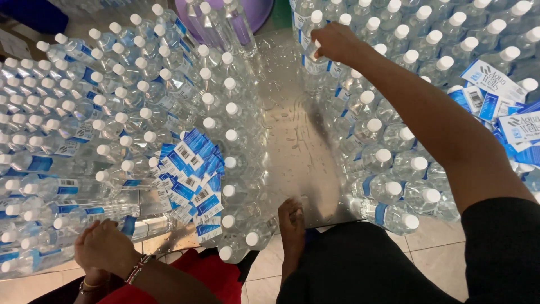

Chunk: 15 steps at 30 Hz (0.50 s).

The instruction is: Manually applying adhesive labels to the caps of bottled water in a production environment.

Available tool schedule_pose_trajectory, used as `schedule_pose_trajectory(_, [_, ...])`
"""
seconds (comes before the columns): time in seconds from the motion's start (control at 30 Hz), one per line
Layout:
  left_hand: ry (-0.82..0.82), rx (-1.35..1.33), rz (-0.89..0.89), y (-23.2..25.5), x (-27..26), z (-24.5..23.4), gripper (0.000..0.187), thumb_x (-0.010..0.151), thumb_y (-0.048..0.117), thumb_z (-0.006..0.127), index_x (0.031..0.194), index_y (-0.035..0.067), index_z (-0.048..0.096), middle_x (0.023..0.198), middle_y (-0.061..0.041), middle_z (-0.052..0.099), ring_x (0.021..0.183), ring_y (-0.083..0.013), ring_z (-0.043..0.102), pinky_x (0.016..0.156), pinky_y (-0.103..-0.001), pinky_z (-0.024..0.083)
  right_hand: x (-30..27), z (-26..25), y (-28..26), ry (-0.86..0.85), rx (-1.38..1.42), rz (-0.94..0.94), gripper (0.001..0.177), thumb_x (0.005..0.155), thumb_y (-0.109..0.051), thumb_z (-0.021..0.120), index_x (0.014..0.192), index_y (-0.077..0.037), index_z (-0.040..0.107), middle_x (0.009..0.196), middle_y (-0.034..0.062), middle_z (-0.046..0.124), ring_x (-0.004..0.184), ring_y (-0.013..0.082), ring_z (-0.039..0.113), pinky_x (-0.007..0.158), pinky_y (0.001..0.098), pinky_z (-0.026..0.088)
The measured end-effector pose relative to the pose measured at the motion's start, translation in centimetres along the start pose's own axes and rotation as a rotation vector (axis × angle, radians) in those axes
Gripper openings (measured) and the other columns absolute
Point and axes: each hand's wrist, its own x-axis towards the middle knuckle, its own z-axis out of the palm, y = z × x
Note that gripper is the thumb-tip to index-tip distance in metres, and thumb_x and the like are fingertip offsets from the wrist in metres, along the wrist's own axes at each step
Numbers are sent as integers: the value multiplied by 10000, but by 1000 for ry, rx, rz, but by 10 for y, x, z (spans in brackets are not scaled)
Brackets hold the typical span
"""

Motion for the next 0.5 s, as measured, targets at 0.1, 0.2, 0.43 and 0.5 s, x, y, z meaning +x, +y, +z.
schedule_pose_trajectory(0.1, [-28,18,32,-9,5,-2,263,1054,258,588,1278,156,681,1461,-91,629,1330,-255,650,1041,-393,572,6,8,3,-12,-101,9,454,993,-321,858,1346,-71,718,1010,265,779,1226,479,629,754,573,576])
schedule_pose_trajectory(0.2, [-121,46,-65,-27,2,-6,384,1063,283,575,1413,130,619,1440,-96,625,1323,-263,647,1061,-373,577,23,19,-14,-113,-373,100,407,981,-349,837,1279,-102,712,1176,227,798,1277,472,611,897,542,576])
schedule_pose_trajectory(0.43, [-358,100,-368,-8,-20,-35,331,1048,337,622,1350,228,702,1294,-26,778,1182,-184,733,1013,-330,551,127,-1,-111,151,-315,-77,422,1026,-347,734,1367,-99,693,1411,260,604,1292,469,542,945,592,509])
schedule_pose_trajectory(0.5, [-499,-88,-354,-22,-29,-40,283,1069,282,668,1331,179,686,1352,-7,800,1311,-138,733,1094,-276,562,175,-4,-133,342,-121,-125,573,1072,-329,764,1550,-63,592,1453,246,652,1222,488,652,810,607,538])
